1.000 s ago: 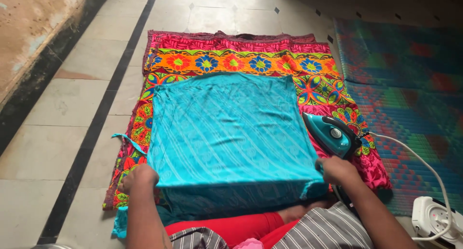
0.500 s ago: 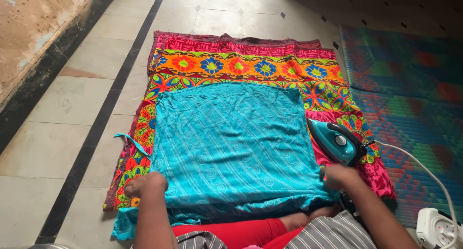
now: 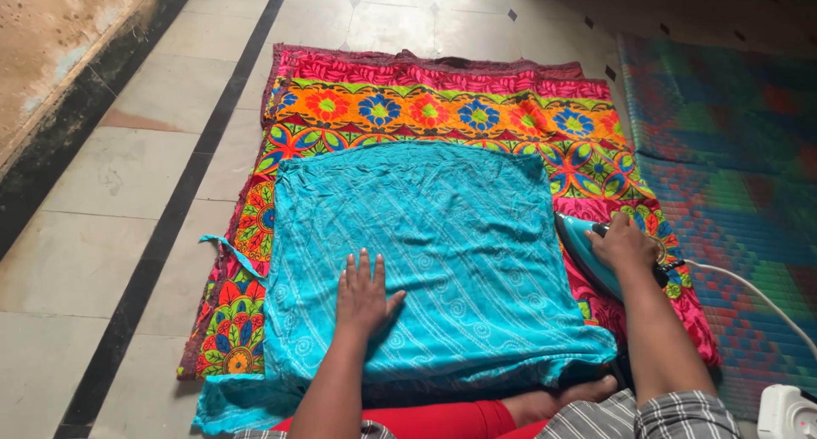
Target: Ironing a blue dress on a colorful fabric spread on the floor.
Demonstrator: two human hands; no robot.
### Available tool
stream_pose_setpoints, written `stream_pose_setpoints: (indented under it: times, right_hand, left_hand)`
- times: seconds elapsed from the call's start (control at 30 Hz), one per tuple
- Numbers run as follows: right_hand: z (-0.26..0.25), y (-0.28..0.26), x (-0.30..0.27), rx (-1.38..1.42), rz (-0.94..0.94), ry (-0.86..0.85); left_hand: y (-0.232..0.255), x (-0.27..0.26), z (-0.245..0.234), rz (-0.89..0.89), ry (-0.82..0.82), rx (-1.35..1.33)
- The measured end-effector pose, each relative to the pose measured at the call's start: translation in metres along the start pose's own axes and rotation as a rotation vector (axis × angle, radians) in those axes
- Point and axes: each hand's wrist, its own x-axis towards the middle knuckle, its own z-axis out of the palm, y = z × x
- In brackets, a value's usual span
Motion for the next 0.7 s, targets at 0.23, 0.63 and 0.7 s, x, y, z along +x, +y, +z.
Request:
stream_pose_setpoints:
  times: [0.23,0.63,0.7]
  right_hand:
    - [-0.032,-0.015,-0.026,0.177,0.137,0.087]
    - [-0.035,-0.139,-0.15,0.271,-1.04,-0.051]
    - [-0.029,-0.145,-0.157,0.211,-1.078,-0.147]
  left_hand:
    - [-0.01,-0.004,0.026,0.084,0.035,0.069]
    - [-0.018,-0.006,0.037,0.1,0.119,0.075]
    - [-0.018,-0.007,0.038,0.114,0.141,0.058]
